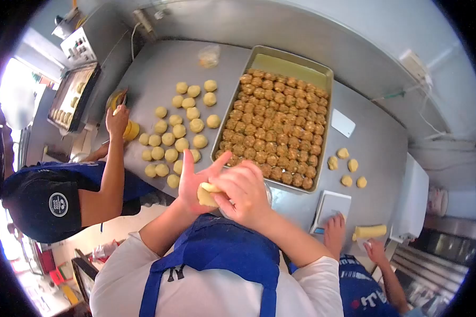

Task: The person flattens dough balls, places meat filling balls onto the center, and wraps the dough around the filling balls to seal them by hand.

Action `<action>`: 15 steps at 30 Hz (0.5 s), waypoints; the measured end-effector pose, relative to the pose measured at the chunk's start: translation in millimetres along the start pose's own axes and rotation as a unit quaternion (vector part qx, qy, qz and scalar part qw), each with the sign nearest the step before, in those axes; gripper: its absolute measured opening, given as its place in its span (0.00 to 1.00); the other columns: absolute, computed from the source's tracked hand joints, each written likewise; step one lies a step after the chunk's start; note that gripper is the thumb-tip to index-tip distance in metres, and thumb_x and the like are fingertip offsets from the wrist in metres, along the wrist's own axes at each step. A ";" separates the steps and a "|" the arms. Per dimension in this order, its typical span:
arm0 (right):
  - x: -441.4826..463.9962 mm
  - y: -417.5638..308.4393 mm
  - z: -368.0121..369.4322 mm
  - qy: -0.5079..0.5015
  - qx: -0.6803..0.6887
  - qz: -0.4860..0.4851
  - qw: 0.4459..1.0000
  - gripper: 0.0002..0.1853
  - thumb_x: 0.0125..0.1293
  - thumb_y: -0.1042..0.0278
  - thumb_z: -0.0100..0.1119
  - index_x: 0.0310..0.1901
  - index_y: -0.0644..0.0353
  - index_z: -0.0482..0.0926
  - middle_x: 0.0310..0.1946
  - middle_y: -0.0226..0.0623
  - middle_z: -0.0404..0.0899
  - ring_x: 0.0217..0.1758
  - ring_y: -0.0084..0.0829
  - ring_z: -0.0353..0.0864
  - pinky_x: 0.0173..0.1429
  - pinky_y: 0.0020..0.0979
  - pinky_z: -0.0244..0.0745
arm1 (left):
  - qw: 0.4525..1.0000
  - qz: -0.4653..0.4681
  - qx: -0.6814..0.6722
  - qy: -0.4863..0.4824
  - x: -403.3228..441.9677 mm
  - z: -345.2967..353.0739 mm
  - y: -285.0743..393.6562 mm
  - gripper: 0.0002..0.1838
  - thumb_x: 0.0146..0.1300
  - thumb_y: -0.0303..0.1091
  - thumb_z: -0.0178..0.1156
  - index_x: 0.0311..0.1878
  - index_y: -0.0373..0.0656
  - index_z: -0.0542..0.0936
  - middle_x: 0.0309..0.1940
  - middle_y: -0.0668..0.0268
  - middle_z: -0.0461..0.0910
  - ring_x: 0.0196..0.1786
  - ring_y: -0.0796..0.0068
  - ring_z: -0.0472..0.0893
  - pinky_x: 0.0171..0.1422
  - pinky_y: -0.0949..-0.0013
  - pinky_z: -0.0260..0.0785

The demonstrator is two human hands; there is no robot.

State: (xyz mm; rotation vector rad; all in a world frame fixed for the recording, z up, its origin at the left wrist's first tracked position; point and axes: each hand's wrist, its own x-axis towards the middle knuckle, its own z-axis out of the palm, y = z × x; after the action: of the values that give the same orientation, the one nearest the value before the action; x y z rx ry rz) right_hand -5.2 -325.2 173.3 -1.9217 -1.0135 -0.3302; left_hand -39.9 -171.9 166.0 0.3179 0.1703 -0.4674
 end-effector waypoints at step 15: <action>168.0 343.1 132.3 -0.054 -0.389 0.114 0.913 0.19 0.63 0.51 0.63 0.47 0.57 0.82 0.57 0.41 0.78 0.68 0.43 0.68 0.70 0.49 0.59 | 0.940 0.109 -0.061 0.319 6.9 -93.9 -0.2 0.20 0.75 0.44 0.51 0.60 0.39 0.73 0.54 0.61 0.79 0.58 0.62 0.78 0.69 0.56 0.67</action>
State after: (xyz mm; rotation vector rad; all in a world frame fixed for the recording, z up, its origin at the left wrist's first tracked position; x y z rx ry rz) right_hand 339.5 -215.3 -7.1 -2.7740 -0.7625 -0.5551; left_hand -42.2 -143.2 76.3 0.3541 0.7855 -0.1170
